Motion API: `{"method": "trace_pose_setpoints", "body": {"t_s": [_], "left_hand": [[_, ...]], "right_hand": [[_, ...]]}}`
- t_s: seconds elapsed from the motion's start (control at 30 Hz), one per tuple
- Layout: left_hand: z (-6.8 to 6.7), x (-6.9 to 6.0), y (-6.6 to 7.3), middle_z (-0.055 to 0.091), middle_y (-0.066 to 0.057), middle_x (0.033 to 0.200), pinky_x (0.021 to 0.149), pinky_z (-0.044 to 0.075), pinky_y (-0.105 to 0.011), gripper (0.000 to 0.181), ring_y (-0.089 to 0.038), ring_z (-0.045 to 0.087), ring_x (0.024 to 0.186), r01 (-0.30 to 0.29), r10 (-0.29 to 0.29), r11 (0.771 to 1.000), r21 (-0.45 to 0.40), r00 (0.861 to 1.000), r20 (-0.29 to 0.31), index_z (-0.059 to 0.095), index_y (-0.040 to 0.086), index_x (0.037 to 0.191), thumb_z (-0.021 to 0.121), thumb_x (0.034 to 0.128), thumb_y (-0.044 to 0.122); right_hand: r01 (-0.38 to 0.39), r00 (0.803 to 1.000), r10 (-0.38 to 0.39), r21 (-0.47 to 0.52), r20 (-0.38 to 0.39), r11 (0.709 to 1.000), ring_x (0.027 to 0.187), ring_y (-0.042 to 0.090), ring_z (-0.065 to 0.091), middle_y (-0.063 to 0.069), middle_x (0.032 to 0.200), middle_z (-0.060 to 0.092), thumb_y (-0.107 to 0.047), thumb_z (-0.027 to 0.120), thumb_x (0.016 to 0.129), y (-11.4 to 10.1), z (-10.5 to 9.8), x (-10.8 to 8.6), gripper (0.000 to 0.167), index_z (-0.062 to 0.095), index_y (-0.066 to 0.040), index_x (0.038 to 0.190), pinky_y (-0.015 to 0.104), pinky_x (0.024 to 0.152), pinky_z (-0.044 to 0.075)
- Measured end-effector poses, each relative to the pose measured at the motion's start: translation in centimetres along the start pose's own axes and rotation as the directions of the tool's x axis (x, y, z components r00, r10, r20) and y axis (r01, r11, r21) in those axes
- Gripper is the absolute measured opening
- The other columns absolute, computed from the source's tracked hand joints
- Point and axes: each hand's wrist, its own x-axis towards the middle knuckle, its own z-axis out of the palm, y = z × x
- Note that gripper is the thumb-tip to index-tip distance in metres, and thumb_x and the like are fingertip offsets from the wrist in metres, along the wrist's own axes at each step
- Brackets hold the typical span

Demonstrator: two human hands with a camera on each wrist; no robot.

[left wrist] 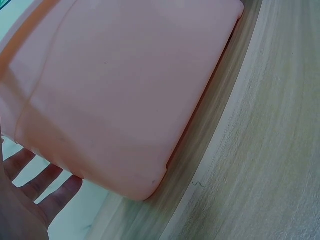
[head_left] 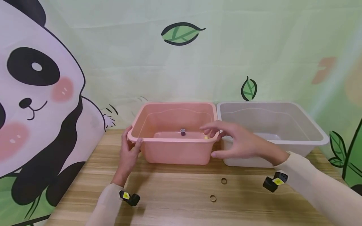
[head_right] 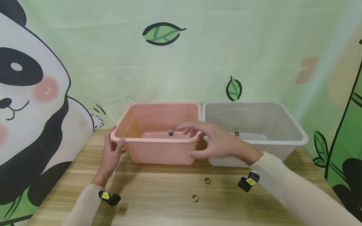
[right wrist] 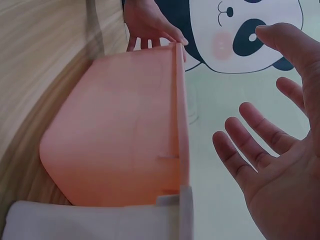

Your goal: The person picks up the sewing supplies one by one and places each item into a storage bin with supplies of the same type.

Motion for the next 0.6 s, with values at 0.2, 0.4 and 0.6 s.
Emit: {"method": "trace_pose_setpoints", "body": {"t_s": [0.2,0.4,0.6], "left_hand": [[0.0,0.0,0.1,0.034,-0.007,0.163,0.092,0.054,-0.022,0.069,-0.035,0.051,0.132,-0.006,0.006,1.0,-0.022,1.0,-0.004,0.019,0.028,0.162,0.058,0.1056,0.033],[0.1,0.0,0.0,0.033,-0.003,0.164,0.094,0.053,-0.022,0.069,-0.033,0.05,0.135,0.009,-0.009,1.0,-0.016,1.0,-0.002,0.019,0.033,0.162,0.059,0.1051,0.036],[0.2,0.0,-0.1,0.033,-0.006,0.164,0.093,0.054,-0.024,0.069,-0.034,0.05,0.133,-0.003,0.003,1.0,-0.02,1.0,-0.002,0.019,0.027,0.162,0.058,0.1057,0.033]], "right_hand": [[0.037,0.999,-0.038,0.042,0.019,0.998,0.107,0.018,0.061,-0.005,0.133,0.064,-0.023,0.087,0.084,0.2,1.1,-1.0,0.067,0.056,-0.027,0.143,0.038,0.088,0.057],[0.051,0.997,-0.055,0.08,0.051,0.995,0.106,0.012,0.062,-0.011,0.125,0.065,-0.024,0.088,0.083,0.6,2.4,-2.2,0.066,0.058,-0.026,0.141,0.034,0.087,0.058],[0.033,0.998,-0.037,0.078,0.059,0.996,0.103,0.01,0.061,-0.012,0.117,0.064,-0.026,0.086,0.085,1.5,4.0,-3.7,0.06,0.059,-0.028,0.138,0.035,0.087,0.057]]}}
